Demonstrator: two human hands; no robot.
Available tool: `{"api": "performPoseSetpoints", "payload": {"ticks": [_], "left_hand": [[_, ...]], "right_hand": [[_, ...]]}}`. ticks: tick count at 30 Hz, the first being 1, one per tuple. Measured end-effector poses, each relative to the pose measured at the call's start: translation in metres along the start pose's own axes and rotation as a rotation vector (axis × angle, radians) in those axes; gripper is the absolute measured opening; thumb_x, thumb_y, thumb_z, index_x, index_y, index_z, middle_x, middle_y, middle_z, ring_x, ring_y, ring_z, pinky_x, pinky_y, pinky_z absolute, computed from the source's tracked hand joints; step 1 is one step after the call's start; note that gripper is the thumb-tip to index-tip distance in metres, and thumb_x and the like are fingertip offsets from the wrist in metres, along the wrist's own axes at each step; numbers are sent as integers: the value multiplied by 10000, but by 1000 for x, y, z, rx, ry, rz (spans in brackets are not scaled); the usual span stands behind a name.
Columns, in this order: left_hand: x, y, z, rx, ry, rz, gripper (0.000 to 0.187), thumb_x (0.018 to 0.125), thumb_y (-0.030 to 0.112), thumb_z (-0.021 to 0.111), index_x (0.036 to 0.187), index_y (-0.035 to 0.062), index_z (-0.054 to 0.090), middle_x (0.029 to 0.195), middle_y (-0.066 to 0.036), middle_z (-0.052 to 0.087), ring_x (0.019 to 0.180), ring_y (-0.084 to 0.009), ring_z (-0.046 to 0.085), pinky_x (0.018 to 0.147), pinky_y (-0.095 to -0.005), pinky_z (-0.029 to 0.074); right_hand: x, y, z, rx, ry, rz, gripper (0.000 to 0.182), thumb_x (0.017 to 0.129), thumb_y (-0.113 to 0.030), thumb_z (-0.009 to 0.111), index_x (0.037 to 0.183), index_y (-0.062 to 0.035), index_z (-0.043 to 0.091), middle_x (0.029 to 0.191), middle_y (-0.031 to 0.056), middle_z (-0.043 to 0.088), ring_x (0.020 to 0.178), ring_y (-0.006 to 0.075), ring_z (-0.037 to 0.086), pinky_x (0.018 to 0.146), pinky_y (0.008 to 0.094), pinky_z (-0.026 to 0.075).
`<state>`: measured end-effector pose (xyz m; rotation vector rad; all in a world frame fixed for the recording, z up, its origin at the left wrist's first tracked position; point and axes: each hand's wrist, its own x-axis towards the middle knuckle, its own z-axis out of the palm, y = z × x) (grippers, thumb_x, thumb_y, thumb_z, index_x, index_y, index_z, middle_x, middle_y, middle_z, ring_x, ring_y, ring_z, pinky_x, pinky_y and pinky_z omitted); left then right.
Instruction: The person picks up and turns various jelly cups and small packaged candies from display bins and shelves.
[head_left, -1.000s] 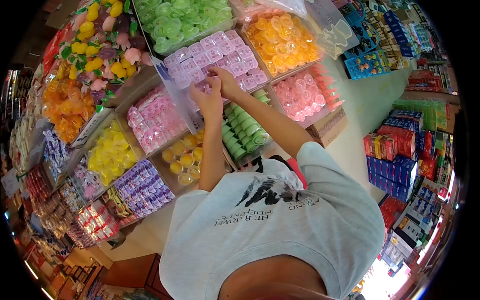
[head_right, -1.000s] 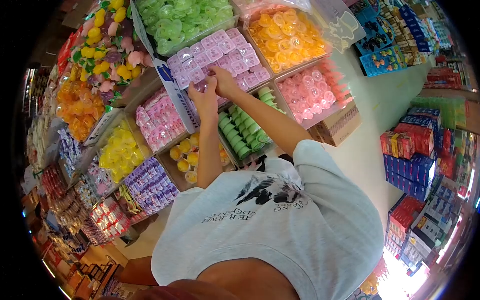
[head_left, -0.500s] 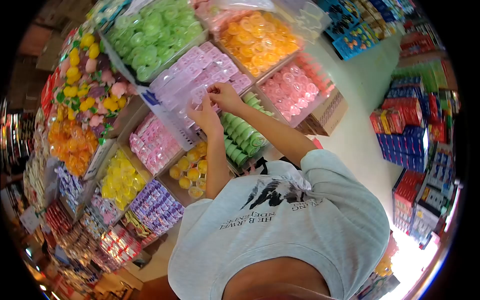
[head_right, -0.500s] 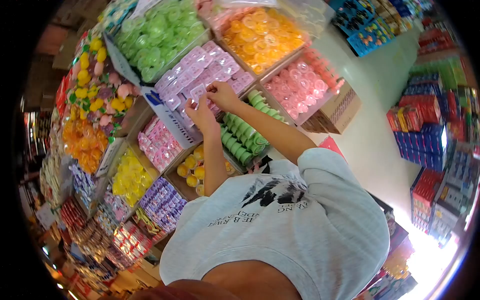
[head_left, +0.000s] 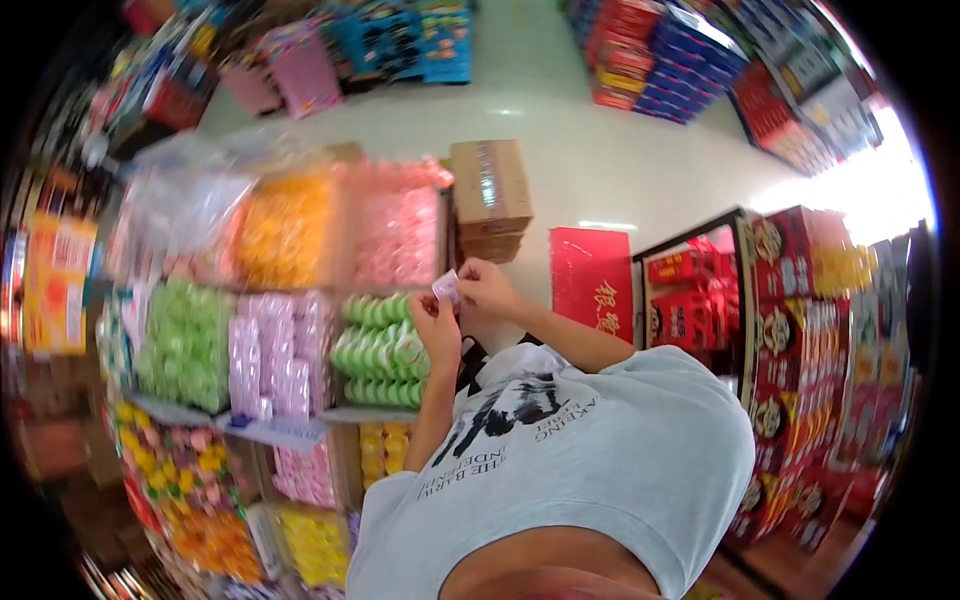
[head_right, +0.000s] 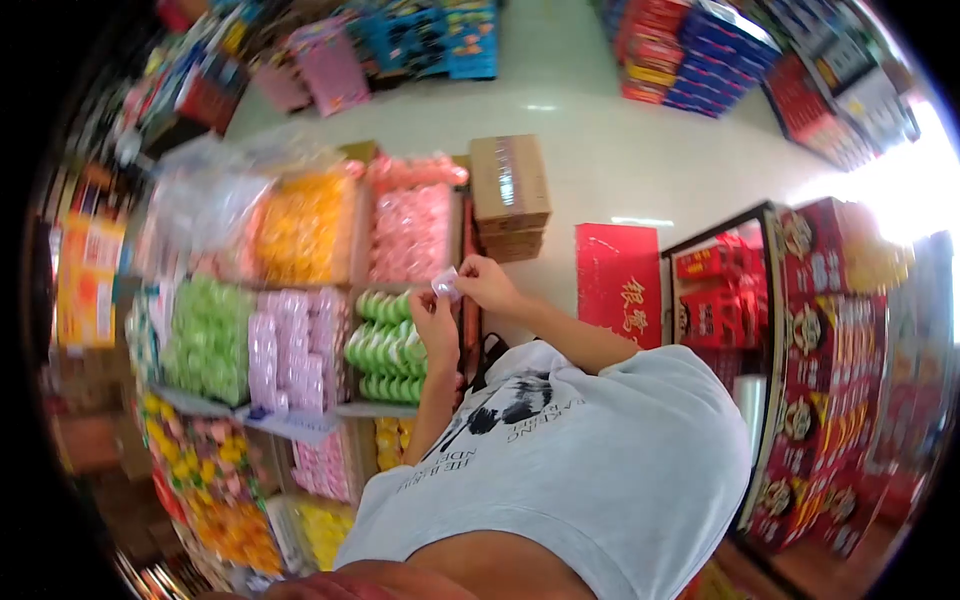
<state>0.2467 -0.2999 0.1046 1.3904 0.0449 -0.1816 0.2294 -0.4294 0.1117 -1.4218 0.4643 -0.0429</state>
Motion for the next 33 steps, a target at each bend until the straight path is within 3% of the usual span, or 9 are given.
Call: {"api": "performPoseSetpoints", "payload": {"ticks": [6,11,15,20,23,25,27,28,33], "left_hand": [[-47,-39,72,424,-506,-75,205,903,164,655,893,32,498,729,-45,524,665,-131,512,599,-301,441],[-92,-38,134,688,-725,124,242,937,207,648,881,30,491,722,-45,544,638,-121,521,578,-297,451],[-124,-61,195,404,-877,-66,211,989,193,586,893,35,484,741,-31,542,656,-87,524,575,-243,444],[-204,-82,289,358,-1022,56,191,983,176,591,969,20,481,796,-30,525,665,-86,503,583,-240,420],[-254,-126,330,330,-1098,186,175,977,153,596,999,18,489,826,-31,523,664,-89,493,585,-243,414],[-286,-128,336,369,-1172,275,171,971,138,604,1015,17,492,838,-31,522,664,-92,488,590,-245,414],[-322,-118,353,290,-1216,-37,182,943,90,630,1040,11,498,871,-48,543,703,-109,535,630,-254,448],[-332,-121,360,299,-1231,-38,182,943,90,630,1040,11,498,871,-48,543,703,-109,535,630,-254,448],[-358,-123,388,302,-1391,204,293,875,62,712,1075,5,506,1000,-92,579,823,-149,615,739,-277,506]], "right_hand": [[-70,56,-110,82,262,-26,115,854,-136,628,828,-49,557,678,21,571,552,98,536,466,250,408],[-115,73,-165,-96,541,-145,178,814,-187,649,754,-42,566,651,60,571,574,140,555,502,300,425],[-158,53,-234,-212,663,-145,246,781,-226,673,736,-11,563,657,122,590,608,194,574,548,355,449],[-235,49,-335,-247,820,-145,281,837,-272,669,750,-20,579,676,130,611,620,205,593,551,363,454],[-302,35,-380,-364,888,-2,478,922,-474,591,795,-15,630,705,181,634,647,287,630,588,416,470],[-338,32,-396,-344,960,63,484,922,-466,577,801,-1,630,708,191,632,658,307,634,603,420,469],[-368,35,-409,-309,1012,44,421,905,-401,617,774,-1,607,696,143,628,643,249,617,600,393,461],[-377,39,-413,-297,1025,48,421,905,-401,617,774,-1,607,696,143,628,643,249,617,600,393,461],[-410,50,-433,-150,1161,-105,407,868,-379,664,705,-21,561,634,137,577,574,257,566,536,391,435]]}}
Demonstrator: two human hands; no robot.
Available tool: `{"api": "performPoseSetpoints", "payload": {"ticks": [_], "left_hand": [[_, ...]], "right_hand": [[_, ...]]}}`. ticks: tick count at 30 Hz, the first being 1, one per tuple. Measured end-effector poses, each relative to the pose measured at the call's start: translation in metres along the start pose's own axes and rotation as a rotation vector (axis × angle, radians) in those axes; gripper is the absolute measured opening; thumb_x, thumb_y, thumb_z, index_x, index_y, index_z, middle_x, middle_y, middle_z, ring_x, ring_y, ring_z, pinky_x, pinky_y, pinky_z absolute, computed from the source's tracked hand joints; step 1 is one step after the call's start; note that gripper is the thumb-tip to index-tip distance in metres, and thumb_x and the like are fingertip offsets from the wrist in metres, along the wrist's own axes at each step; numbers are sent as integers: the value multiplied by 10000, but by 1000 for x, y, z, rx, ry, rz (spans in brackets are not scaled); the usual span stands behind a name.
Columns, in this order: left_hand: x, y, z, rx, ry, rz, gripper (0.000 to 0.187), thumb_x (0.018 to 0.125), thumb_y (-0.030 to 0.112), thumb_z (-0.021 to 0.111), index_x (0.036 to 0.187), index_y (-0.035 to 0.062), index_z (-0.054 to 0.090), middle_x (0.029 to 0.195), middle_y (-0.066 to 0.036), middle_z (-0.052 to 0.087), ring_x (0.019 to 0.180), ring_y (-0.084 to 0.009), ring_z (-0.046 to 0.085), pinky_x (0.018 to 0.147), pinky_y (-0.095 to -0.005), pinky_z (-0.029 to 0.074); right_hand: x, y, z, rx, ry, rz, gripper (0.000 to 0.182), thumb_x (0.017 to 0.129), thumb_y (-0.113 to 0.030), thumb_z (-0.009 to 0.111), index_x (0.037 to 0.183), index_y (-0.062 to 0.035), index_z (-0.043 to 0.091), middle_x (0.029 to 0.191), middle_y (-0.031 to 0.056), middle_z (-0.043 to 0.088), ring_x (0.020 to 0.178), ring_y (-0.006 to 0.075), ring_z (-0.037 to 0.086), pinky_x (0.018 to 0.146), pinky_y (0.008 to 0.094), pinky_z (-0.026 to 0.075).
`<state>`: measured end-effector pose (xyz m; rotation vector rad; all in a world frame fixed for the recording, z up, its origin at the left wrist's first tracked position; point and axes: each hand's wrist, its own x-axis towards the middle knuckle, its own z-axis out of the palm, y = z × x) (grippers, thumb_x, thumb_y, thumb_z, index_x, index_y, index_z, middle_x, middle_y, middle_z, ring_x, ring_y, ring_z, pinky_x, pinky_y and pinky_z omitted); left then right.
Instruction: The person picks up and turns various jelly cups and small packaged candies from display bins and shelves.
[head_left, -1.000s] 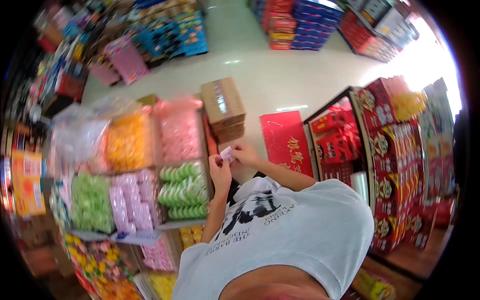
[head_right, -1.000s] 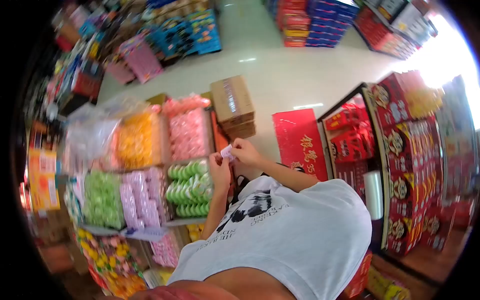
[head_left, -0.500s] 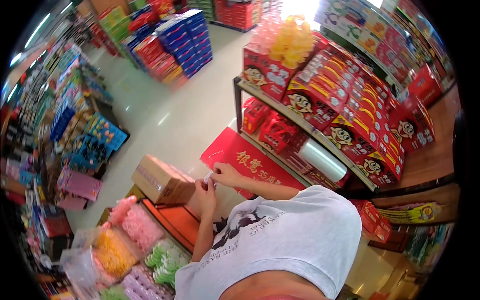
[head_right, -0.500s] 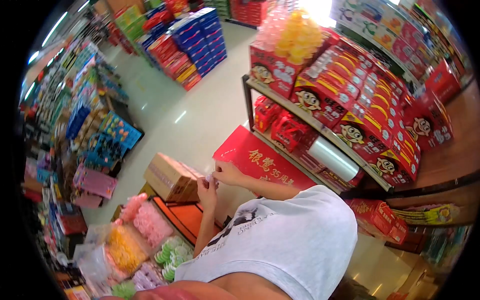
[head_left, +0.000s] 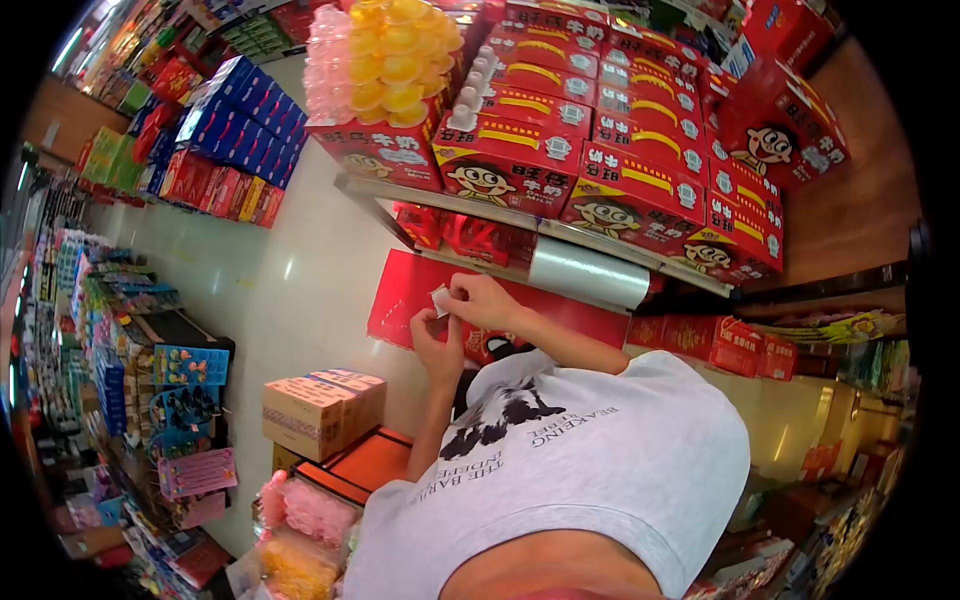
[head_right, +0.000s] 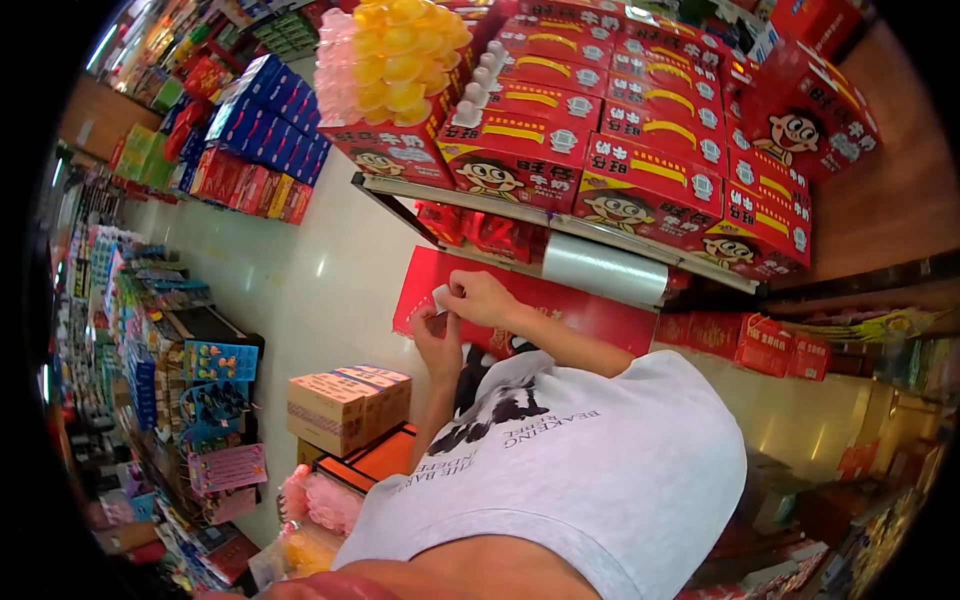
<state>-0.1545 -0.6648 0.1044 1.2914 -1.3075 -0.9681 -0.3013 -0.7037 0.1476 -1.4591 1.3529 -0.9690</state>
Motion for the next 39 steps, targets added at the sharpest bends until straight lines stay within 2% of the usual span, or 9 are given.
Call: {"api": "performPoseSetpoints", "payload": {"ticks": [3,5,8,11,14,16,28,30,39], "left_hand": [[20,17,17,-91,-138,-24,334,854,78,743,1082,0,513,1029,-94,582,876,-165,609,777,-291,514],[37,16,32,35,-186,95,354,846,97,755,1093,-10,525,1060,-114,583,921,-192,603,803,-308,514],[58,18,53,64,-290,73,370,850,110,754,1107,-15,518,1081,-123,580,948,-200,606,816,-313,511],[77,16,65,63,-421,-48,408,900,102,694,1204,-26,454,1147,-136,557,1019,-199,597,874,-323,510],[102,15,81,59,-405,33,453,911,102,671,1256,-31,410,1192,-154,540,1043,-222,591,876,-325,506],[126,26,88,66,-341,231,482,931,110,637,1307,-33,372,1220,-170,521,1054,-247,590,859,-325,506],[248,31,134,-17,-446,90,499,901,25,628,1327,-40,375,1268,-204,487,939,-236,629,778,-306,524],[252,27,139,-55,-398,316,489,918,26,614,1333,-22,359,1355,-203,434,952,-217,624,749,-297,536],[256,0,145,-122,-405,287,517,894,2,620,1336,-30,354,1412,-226,361,1106,-285,560,796,-308,522]], "right_hand": [[3,-4,-26,81,91,84,401,853,-367,692,706,-18,561,625,116,571,570,224,564,533,370,437],[9,13,-36,12,218,-24,383,827,-331,731,709,-11,558,640,100,575,603,177,579,558,338,461],[15,7,-59,131,195,175,331,789,-278,751,723,-17,558,694,114,580,637,210,589,583,348,470],[27,12,-66,-10,312,43,262,739,-204,749,741,-26,557,743,122,578,673,237,597,604,359,472],[54,8,-75,-1,366,-31,212,715,-153,719,766,-25,558,761,132,588,711,282,604,638,384,476],[78,1,-81,-122,425,-199,207,693,-122,709,797,-13,567,785,140,602,793,324,603,707,407,482],[177,-3,-114,-376,634,-288,234,727,-64,709,919,-15,587,954,166,642,900,362,603,796,435,486],[179,7,-119,-429,580,-276,289,740,-62,746,995,-11,619,1074,152,648,986,330,623,814,398,525],[182,12,-124,-464,600,-347,311,740,-100,760,1004,-12,619,1108,161,624,997,346,606,856,411,514]]}}
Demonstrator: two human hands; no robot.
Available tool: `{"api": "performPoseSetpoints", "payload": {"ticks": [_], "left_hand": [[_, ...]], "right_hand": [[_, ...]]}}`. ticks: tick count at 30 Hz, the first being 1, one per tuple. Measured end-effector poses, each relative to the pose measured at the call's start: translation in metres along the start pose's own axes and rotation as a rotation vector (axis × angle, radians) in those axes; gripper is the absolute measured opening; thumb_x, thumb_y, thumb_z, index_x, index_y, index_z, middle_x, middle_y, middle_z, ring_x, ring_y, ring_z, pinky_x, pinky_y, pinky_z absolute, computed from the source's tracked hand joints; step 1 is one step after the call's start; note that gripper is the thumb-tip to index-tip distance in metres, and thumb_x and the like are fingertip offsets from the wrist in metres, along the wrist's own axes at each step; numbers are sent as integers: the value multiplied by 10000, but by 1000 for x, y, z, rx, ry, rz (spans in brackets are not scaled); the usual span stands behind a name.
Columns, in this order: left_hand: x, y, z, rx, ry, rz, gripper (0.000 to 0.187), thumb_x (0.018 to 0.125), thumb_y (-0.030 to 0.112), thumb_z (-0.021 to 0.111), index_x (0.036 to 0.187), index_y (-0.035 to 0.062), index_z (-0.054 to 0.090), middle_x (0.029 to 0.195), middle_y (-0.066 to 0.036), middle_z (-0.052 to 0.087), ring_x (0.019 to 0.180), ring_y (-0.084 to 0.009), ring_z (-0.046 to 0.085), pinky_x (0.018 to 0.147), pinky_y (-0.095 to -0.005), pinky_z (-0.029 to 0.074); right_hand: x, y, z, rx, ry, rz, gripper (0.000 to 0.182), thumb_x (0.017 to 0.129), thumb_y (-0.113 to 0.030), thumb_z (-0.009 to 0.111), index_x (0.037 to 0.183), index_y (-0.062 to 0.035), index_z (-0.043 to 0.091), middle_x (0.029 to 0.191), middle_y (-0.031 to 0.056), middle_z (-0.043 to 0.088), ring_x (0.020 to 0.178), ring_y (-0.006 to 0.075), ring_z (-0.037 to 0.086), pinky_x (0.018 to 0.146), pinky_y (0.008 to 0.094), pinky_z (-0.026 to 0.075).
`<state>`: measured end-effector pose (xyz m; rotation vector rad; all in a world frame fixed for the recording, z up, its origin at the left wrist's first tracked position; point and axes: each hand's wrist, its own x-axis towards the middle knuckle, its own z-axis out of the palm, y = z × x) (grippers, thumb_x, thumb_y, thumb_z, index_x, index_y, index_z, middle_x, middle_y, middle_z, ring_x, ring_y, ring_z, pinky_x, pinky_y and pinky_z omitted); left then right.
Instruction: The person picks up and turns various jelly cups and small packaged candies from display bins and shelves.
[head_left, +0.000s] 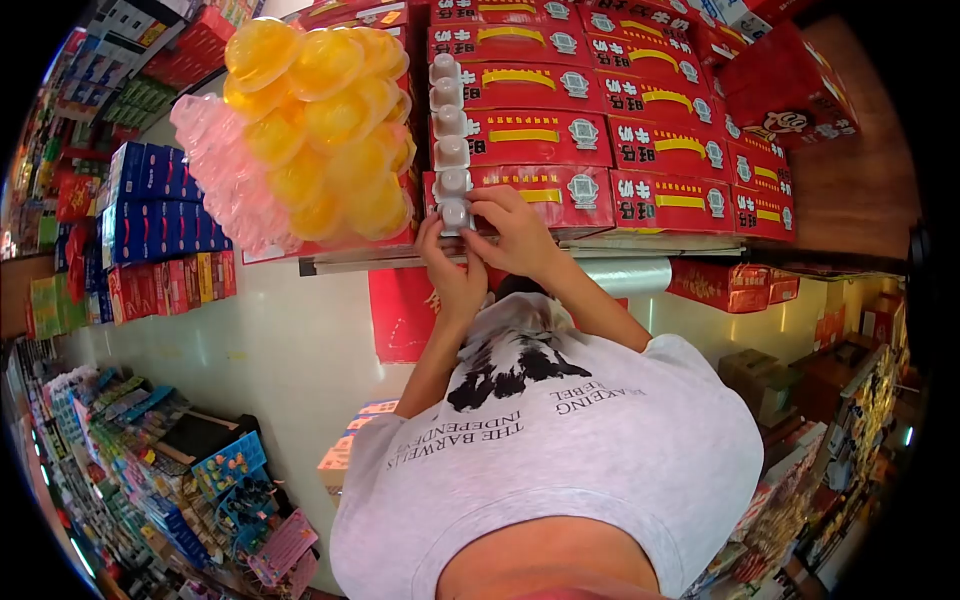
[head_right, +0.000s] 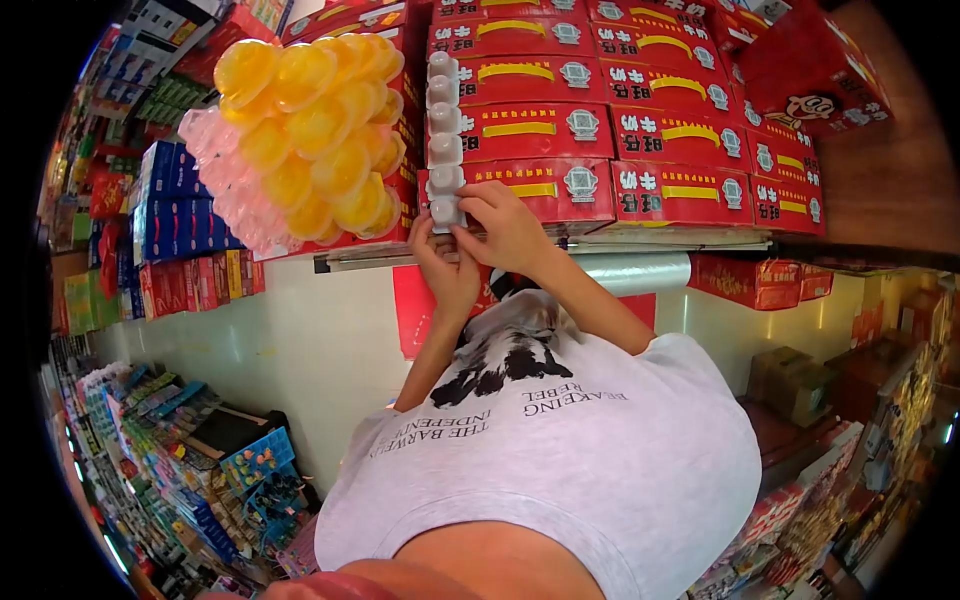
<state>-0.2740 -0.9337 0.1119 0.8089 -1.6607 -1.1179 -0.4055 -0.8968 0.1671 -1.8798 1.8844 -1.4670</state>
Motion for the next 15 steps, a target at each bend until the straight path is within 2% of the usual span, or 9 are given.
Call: {"api": "performPoseSetpoints", "payload": {"ticks": [4,7,10,12,15], "left_hand": [[1,1,-2,-2,-21,28,521,904,18,620,1341,-29,341,1414,-232,357,1178,-300,514,846,-324,508],[4,2,-2,130,-23,144,511,917,37,617,1341,-25,338,1416,-234,352,1235,-313,469,890,-337,493],[0,-7,0,3,-22,37,501,926,50,615,1337,-24,339,1415,-236,351,1257,-324,450,924,-354,478],[2,-6,0,36,-34,86,459,956,7,561,1342,-8,312,1442,-189,317,1073,-236,596,843,-307,531],[1,1,0,42,-41,55,471,956,6,563,1353,-11,311,1461,-191,305,1091,-230,588,856,-306,527]], "right_hand": [[1,-1,1,-23,10,3,293,742,-120,758,977,-11,621,1086,156,628,1000,349,602,844,416,515],[1,1,1,-47,-3,0,267,741,-130,757,940,-12,624,1063,156,633,986,347,603,834,421,513],[2,1,1,-53,6,-29,248,735,-125,757,910,-12,623,1043,156,638,974,349,604,830,428,513],[2,1,1,-45,3,-26,243,732,-121,755,905,-12,623,1042,158,638,965,350,606,829,427,512],[2,1,1,-50,12,-41,233,731,-115,753,896,-12,623,1040,158,637,965,348,605,826,423,511]]}}
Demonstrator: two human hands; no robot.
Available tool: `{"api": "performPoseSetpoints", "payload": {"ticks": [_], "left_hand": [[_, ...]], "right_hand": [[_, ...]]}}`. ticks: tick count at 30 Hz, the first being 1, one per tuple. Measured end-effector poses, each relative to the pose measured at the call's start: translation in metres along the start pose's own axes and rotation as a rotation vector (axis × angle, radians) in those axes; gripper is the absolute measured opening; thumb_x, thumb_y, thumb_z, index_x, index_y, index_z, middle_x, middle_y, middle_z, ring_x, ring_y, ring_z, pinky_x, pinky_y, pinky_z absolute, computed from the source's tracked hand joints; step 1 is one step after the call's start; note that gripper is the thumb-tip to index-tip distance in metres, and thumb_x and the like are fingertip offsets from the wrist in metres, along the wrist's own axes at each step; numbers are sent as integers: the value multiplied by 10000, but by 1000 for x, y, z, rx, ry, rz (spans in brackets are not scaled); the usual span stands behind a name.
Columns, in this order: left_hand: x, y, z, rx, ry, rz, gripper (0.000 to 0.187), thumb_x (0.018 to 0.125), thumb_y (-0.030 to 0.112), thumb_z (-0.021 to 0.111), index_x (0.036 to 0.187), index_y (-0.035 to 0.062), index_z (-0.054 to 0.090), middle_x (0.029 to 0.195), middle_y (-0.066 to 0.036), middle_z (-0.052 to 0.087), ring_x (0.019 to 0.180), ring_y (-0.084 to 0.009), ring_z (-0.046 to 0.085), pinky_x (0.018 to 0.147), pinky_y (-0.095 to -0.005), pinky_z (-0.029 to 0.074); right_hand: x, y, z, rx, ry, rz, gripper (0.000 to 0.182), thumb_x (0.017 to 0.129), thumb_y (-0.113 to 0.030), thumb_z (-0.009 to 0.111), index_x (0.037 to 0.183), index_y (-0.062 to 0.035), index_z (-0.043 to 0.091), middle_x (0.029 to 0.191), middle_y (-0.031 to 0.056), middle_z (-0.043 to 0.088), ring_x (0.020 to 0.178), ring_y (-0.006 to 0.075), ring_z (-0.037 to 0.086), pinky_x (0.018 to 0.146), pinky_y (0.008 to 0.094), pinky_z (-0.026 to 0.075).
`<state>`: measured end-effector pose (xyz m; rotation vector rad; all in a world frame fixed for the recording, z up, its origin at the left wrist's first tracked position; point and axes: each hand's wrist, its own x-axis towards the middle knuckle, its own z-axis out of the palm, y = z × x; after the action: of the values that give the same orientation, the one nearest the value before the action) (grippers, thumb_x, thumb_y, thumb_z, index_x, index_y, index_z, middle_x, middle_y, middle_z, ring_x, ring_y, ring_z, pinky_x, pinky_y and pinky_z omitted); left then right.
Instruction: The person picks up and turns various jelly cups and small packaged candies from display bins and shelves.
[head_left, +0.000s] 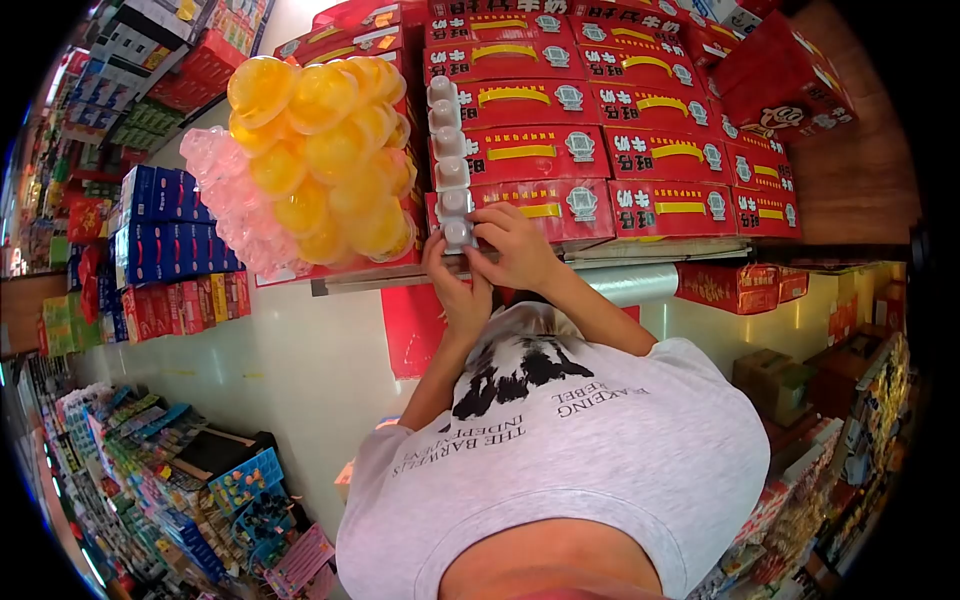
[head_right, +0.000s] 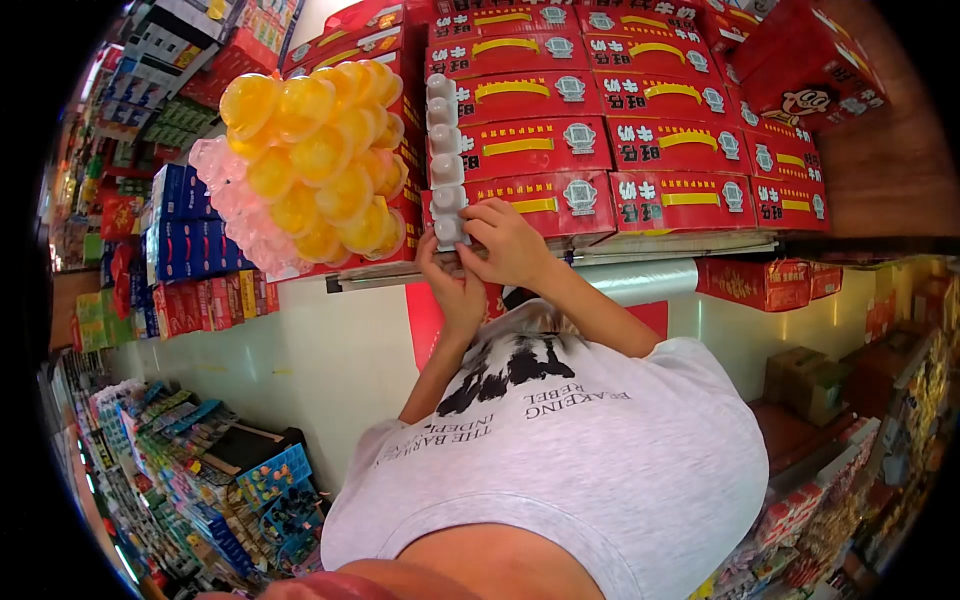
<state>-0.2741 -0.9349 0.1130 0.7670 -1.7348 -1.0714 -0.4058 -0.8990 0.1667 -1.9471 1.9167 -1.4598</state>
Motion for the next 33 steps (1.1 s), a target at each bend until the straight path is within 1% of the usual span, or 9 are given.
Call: {"api": "performPoseSetpoints", "payload": {"ticks": [4,13,19,20,22,23,29,31,33], "left_hand": [[-3,2,-3,67,-6,80,513,954,3,567,1386,-12,290,1485,-189,286,1099,-222,579,859,-301,524],[-65,41,-17,31,60,-196,508,954,77,585,1381,-31,332,1480,-206,294,1053,-245,586,872,-330,511],[-126,79,-31,88,118,-317,498,980,129,562,1385,-41,327,1420,-200,365,981,-220,598,842,-323,512],[-143,78,-34,135,145,-345,487,986,140,555,1389,-27,339,1320,-182,443,953,-199,585,823,-322,499],[-169,88,-36,95,224,-383,466,996,165,544,1386,-12,360,1100,-143,561,862,-156,575,752,-307,487],[-185,89,-38,104,261,-381,466,996,165,544,1386,-12,360,1100,-143,561,862,-156,575,752,-307,487],[-278,125,-37,129,532,-626,441,999,171,550,1362,-24,394,1122,-138,566,879,-188,591,747,-313,498],[-306,138,-35,74,672,-678,360,980,127,549,1293,-32,468,1018,-126,593,879,-201,597,755,-330,501],[-348,122,-34,476,614,-282,269,933,76,559,1175,-40,539,977,-137,608,894,-227,613,756,-348,504]], "right_hand": [[-1,-1,-1,30,9,-15,222,732,-110,751,883,-13,620,1038,158,636,964,347,606,825,417,510],[-4,0,-2,164,78,-40,188,731,-98,739,757,10,587,1012,177,639,910,341,608,785,410,514],[-18,-7,7,499,242,221,144,758,-22,707,735,3,567,886,158,621,799,302,619,677,372,515],[-21,-2,15,408,325,5,130,745,9,690,731,-9,562,793,137,597,703,295,597,631,370,490],[-29,-31,16,441,307,-98,132,739,19,682,717,-14,556,757,130,590,670,292,582,615,369,478],[-39,-49,19,455,301,-177,137,733,30,674,703,-20,550,722,124,583,636,290,568,598,368,466],[-159,-139,53,818,-355,-4,206,791,-65,676,636,-30,545,633,100,560,564,218,547,503,330,406],[-210,-164,49,931,-652,110,280,773,-110,674,580,-20,492,547,133,476,492,262,493,489,380,379],[-244,-188,38,1003,-748,-16,299,781,-113,675,571,-21,483,530,136,458,466,252,468,467,377,361]]}}
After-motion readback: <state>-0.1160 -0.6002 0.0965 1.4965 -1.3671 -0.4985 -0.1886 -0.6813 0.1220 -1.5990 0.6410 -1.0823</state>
